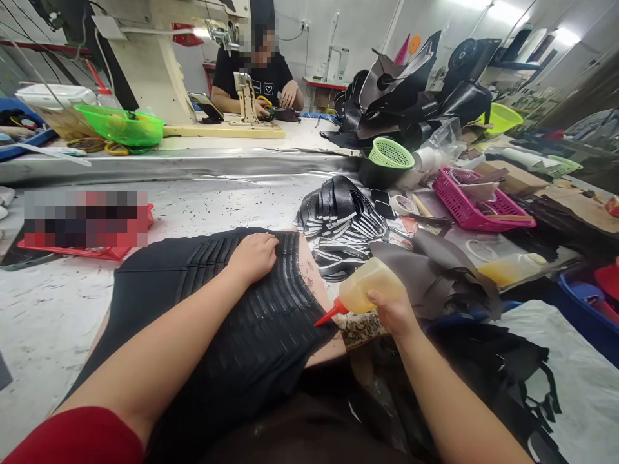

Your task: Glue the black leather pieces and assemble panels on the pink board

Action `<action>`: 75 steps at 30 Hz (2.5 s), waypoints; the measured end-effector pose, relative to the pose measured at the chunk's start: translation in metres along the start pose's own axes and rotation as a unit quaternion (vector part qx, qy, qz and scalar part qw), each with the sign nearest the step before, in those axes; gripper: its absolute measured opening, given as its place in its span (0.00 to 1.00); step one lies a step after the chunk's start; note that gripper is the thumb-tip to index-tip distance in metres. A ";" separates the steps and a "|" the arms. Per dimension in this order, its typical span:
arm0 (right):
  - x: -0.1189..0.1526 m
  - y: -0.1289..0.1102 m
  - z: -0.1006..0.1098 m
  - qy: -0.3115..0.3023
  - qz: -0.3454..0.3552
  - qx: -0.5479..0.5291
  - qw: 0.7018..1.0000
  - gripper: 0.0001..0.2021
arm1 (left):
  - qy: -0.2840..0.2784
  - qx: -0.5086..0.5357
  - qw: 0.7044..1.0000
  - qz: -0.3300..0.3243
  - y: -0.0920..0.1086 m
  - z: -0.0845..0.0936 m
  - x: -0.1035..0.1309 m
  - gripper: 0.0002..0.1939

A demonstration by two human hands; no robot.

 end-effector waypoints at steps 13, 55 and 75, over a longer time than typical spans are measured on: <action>0.011 -0.009 0.016 -0.002 -0.040 -0.040 0.998 0.24 | -0.003 0.001 1.000 -0.001 0.000 0.000 -0.001 0.17; -0.101 0.019 -0.088 0.089 0.001 -0.012 0.996 0.27 | -0.028 0.109 0.994 0.009 -0.009 0.006 0.008 0.05; -0.083 0.024 -0.081 0.067 -0.027 -0.036 0.997 0.24 | -0.033 0.103 0.994 0.012 -0.008 0.004 0.006 0.04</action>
Point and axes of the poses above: each hand's wrist, its own x-axis away from the middle knuckle, its own z-axis out of the back of the hand, y = z × x, the point moved 1 cm from there along -x, towards the middle knuckle, and after that the axes turned 8 degrees about -y, right-handed, at the moved point
